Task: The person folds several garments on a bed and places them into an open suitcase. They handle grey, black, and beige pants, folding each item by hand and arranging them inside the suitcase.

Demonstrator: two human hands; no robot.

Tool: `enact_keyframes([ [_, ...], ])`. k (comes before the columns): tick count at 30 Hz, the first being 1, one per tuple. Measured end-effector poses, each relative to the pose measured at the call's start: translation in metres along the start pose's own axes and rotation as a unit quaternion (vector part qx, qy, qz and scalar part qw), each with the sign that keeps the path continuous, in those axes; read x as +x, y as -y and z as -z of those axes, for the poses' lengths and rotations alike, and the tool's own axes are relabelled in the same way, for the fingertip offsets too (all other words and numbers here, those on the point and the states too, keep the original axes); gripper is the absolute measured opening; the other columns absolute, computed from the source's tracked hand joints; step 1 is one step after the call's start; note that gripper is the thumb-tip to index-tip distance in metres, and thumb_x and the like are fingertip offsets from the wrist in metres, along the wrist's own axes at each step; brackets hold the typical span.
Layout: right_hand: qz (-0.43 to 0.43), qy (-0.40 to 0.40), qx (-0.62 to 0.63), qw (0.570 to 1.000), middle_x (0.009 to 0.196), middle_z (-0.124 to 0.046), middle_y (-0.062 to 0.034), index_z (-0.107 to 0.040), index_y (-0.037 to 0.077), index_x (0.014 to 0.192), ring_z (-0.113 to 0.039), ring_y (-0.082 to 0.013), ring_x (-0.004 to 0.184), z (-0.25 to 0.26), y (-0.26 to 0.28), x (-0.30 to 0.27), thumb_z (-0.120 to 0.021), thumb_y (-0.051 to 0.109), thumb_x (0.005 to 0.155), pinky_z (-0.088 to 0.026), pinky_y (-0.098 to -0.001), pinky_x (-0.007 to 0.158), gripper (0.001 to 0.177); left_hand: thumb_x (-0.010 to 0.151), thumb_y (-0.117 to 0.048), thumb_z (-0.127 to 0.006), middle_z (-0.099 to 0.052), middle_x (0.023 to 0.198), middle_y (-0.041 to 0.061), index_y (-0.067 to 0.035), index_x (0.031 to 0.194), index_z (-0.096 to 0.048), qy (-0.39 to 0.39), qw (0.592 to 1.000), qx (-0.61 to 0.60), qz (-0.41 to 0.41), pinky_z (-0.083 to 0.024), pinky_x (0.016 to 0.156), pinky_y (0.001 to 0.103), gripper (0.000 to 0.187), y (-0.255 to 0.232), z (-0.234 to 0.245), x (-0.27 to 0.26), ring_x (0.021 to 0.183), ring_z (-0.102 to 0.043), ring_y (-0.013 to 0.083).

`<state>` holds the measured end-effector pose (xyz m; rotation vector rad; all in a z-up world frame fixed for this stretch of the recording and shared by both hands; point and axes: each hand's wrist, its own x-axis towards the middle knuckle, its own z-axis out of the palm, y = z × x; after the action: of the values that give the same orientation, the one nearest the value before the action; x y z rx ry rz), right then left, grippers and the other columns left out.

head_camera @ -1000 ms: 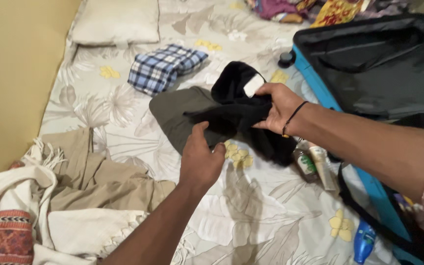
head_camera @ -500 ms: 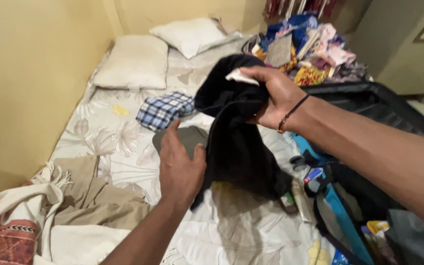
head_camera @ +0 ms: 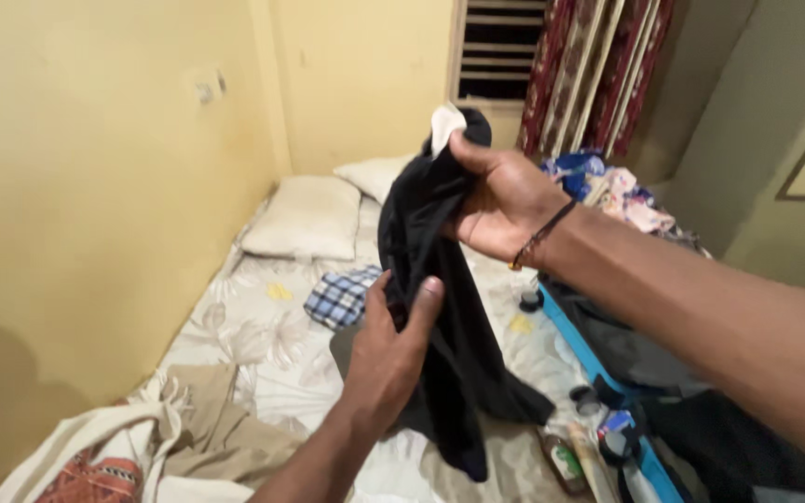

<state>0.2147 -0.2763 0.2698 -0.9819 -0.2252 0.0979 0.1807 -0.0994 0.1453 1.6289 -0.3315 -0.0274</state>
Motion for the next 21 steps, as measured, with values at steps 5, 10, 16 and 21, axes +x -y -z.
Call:
enact_keyframes([
  [5,0.004,0.006,-0.05,0.999,0.104,-0.071,-0.0094,-0.064,0.005,0.107,-0.07,-0.0254,0.1,-0.022,0.0,-0.004,-0.057,0.024,0.104,-0.056,-0.0471,0.098,0.02,0.09,-0.052,-0.067,-0.07,0.123,0.023,-0.017,0.16,-0.027,-0.053,0.99,0.12,0.042,-0.051,0.101,0.041,0.087,-0.021,0.01,0.003,0.117,-0.069,0.0358],
  [10,-0.005,-0.048,-0.055,0.997,0.097,-0.074,-0.0112,-0.065,0.005,0.1,-0.072,-0.0267,0.094,-0.021,-0.016,-0.024,-0.06,0.02,0.1,-0.058,-0.0477,0.095,0.016,0.095,-0.032,-0.057,-0.073,0.1,0.013,-0.012,0.127,-0.064,-0.054,0.991,0.094,0.079,-0.051,0.084,0.042,0.039,-0.019,0.016,-0.002,0.095,-0.068,0.0285],
  [16,-0.04,-0.191,-0.033,0.98,0.099,-0.073,-0.0093,-0.067,0.007,0.099,-0.072,-0.0265,0.097,-0.001,-0.024,-0.042,-0.062,0.026,0.097,-0.058,-0.0486,0.096,0.02,0.098,-0.029,-0.052,-0.072,0.087,0.008,-0.009,0.115,-0.069,0.032,0.99,0.038,0.131,-0.05,0.075,0.036,0.032,-0.014,0.021,-0.018,0.078,-0.064,0.0177],
  [21,-0.069,-0.291,-0.032,0.954,0.1,-0.072,-0.0047,-0.069,0.009,0.103,-0.069,-0.0217,0.097,0.023,-0.026,-0.043,-0.068,0.027,0.096,-0.056,-0.0404,0.094,0.019,0.096,-0.034,-0.062,-0.07,0.086,0.008,-0.009,0.113,-0.067,0.017,0.987,0.1,0.126,-0.049,0.076,0.036,0.031,-0.019,0.024,-0.015,0.079,-0.065,0.0188],
])
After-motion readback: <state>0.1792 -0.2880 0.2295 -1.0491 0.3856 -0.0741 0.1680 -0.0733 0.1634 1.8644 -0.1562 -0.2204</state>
